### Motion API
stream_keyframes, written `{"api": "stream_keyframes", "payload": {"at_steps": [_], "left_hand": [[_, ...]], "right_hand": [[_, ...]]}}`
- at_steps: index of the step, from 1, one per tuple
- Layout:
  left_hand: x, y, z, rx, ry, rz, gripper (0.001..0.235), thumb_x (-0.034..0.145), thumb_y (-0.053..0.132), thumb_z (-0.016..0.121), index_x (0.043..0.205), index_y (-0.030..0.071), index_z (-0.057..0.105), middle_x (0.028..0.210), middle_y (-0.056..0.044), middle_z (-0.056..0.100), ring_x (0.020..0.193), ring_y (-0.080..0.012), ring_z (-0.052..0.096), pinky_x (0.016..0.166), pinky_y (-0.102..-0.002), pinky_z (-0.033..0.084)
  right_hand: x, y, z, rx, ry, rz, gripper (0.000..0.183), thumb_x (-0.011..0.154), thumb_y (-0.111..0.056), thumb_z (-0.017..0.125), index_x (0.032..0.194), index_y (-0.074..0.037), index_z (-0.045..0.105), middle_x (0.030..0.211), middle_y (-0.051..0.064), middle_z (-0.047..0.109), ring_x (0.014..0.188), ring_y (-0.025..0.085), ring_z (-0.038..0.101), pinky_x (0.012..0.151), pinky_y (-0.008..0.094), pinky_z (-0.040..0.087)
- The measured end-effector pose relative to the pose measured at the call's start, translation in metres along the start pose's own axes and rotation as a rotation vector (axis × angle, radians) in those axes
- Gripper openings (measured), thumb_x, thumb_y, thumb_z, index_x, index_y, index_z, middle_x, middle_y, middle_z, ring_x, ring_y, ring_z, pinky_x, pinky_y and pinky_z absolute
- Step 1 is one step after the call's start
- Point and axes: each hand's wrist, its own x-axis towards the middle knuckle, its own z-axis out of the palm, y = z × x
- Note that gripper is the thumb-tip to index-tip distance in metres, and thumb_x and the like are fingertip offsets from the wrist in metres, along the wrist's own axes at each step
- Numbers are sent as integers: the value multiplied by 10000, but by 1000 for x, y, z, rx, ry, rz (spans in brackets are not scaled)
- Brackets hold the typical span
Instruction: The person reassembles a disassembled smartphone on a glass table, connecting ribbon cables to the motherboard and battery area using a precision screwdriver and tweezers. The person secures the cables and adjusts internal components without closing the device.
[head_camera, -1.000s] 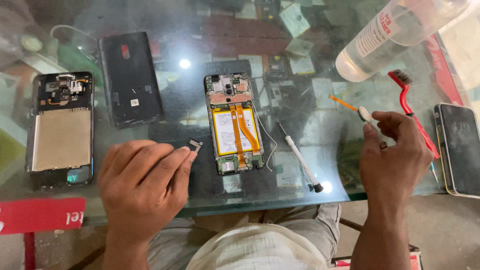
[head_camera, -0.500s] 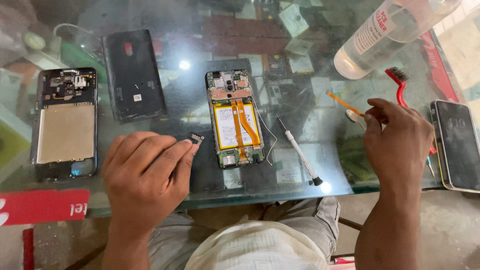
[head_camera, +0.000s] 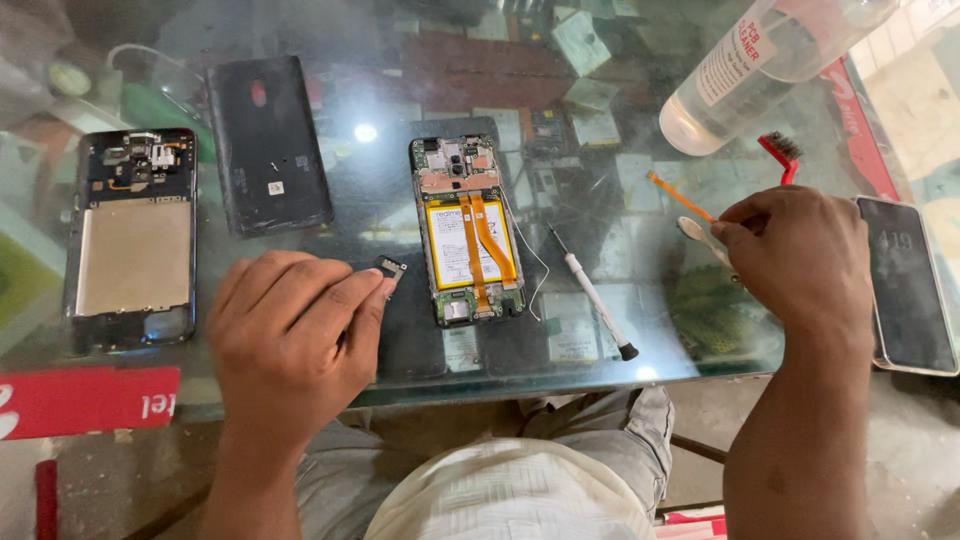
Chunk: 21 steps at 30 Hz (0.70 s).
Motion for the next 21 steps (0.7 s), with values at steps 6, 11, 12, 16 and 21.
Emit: {"api": "stream_keyframes", "payload": {"at_steps": [6,11,12,16,21], "left_hand": [[0,2,-1,-14,15,-12,115,872,97,861,898,89,749,889,-8,675,872,-227,636,776,-393,468],[1,2,-2,-12,1,-12,106,864,90,853,884,87,750,859,-5,669,847,-222,630,762,-392,464],[2,2,-2,-8,-2,-14,102,859,88,852,880,87,752,849,-6,666,839,-222,629,753,-392,462],[2,3,-2,-36,-5,-34,109,868,94,848,872,83,739,847,-1,666,833,-214,628,750,-384,464],[2,4,-2,-61,2,-45,105,884,80,837,888,67,733,873,-32,674,867,-231,649,785,-398,506]], "right_hand": [[4,-1,0,101,-7,54,213,892,-279,773,980,-88,810,832,124,747,682,286,708,715,422,538],[-9,-18,-16,358,292,46,164,903,-137,824,1008,-22,774,889,116,750,741,181,702,728,320,544],[-18,-23,-21,510,365,70,155,905,-103,816,1012,-14,748,911,104,740,765,147,700,731,281,548],[-68,-58,-25,996,507,53,154,927,25,805,1052,3,717,987,83,731,852,84,722,802,190,587],[-127,-111,-7,861,367,-82,179,807,56,815,970,6,761,942,97,758,592,30,546,478,178,307]]}}
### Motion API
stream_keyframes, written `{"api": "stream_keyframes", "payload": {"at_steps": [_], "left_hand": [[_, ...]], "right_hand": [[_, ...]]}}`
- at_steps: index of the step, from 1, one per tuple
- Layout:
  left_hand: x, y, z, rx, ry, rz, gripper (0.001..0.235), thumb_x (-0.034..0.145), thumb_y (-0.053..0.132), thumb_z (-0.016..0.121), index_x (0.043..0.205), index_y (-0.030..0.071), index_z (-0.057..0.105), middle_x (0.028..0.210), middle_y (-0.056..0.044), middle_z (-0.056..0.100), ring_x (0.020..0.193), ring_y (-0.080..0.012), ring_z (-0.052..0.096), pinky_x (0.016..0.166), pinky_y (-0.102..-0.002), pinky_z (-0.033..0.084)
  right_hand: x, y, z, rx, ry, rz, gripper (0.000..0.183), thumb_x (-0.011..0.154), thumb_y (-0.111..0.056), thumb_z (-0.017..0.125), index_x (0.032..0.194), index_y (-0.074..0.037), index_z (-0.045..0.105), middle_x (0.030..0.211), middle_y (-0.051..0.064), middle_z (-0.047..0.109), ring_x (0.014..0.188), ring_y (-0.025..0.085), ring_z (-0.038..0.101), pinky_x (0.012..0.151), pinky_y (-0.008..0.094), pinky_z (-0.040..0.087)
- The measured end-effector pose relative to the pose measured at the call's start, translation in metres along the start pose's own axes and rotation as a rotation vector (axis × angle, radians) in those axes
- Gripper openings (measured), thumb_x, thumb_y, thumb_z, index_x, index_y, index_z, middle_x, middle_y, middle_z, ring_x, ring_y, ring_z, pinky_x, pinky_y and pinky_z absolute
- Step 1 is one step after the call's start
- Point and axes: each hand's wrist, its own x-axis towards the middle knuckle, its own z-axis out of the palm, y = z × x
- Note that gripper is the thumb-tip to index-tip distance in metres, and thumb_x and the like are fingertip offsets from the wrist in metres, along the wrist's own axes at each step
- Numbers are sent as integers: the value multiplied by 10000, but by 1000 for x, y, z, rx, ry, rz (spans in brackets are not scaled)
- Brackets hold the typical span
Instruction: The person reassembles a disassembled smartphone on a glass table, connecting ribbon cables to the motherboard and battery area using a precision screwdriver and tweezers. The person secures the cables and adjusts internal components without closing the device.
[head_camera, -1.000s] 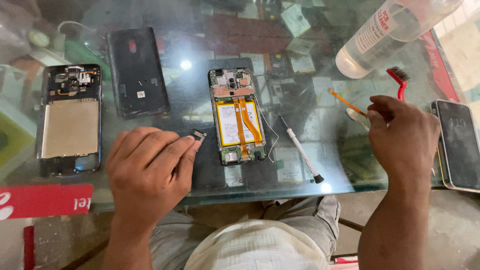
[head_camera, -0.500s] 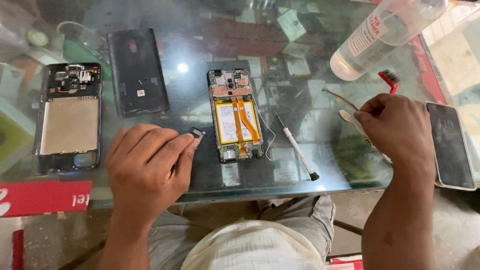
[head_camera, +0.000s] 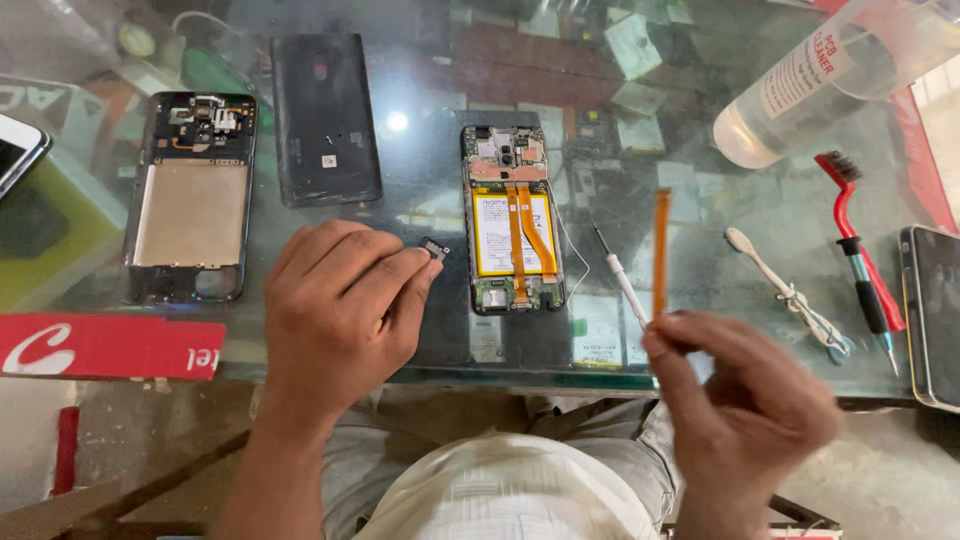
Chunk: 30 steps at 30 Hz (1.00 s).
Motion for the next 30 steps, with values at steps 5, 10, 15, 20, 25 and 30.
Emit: {"api": "stream_keyframes", "payload": {"at_steps": [5,10,15,20,25,30], "left_hand": [[10,5,-1,-291,-32,-113,214,905,120,821,1084,28,748,1060,-91,738,980,-253,712,865,-371,570],[37,0,5,-657,-317,-385,351,910,141,754,1239,27,714,1145,-58,779,875,-123,746,789,-275,605],[83,-14,19,-621,-629,-525,303,845,131,767,1139,61,791,979,-28,833,793,-66,742,713,-246,616],[111,-34,30,-656,-913,-475,273,767,68,777,1034,19,807,849,-71,833,721,-89,741,698,-249,617],[117,-53,48,-769,-1023,-476,234,829,89,745,1041,19,813,834,-78,831,704,-97,733,683,-257,633],[107,-57,57,-612,-880,-286,207,800,118,798,994,51,819,822,-62,812,712,-105,723,675,-274,582]], "right_hand": [[-11,-10,33,194,-212,-169,186,809,71,792,978,-2,768,919,87,774,714,66,702,538,184,458],[-1,-9,53,245,-249,-249,165,847,56,783,998,-6,763,940,89,764,790,111,728,675,218,567],[3,-8,57,232,-244,-182,175,804,19,781,970,-36,791,911,79,777,694,101,704,587,213,548],[6,-4,58,199,-263,-227,199,820,-2,770,1013,-51,775,964,83,778,794,152,752,668,266,588],[6,-5,60,182,-313,-230,209,826,-6,761,1028,-57,769,967,90,779,811,196,771,698,301,604],[8,-6,65,144,-314,-313,234,851,0,780,1076,-54,750,1009,99,766,841,241,742,723,329,583]]}}
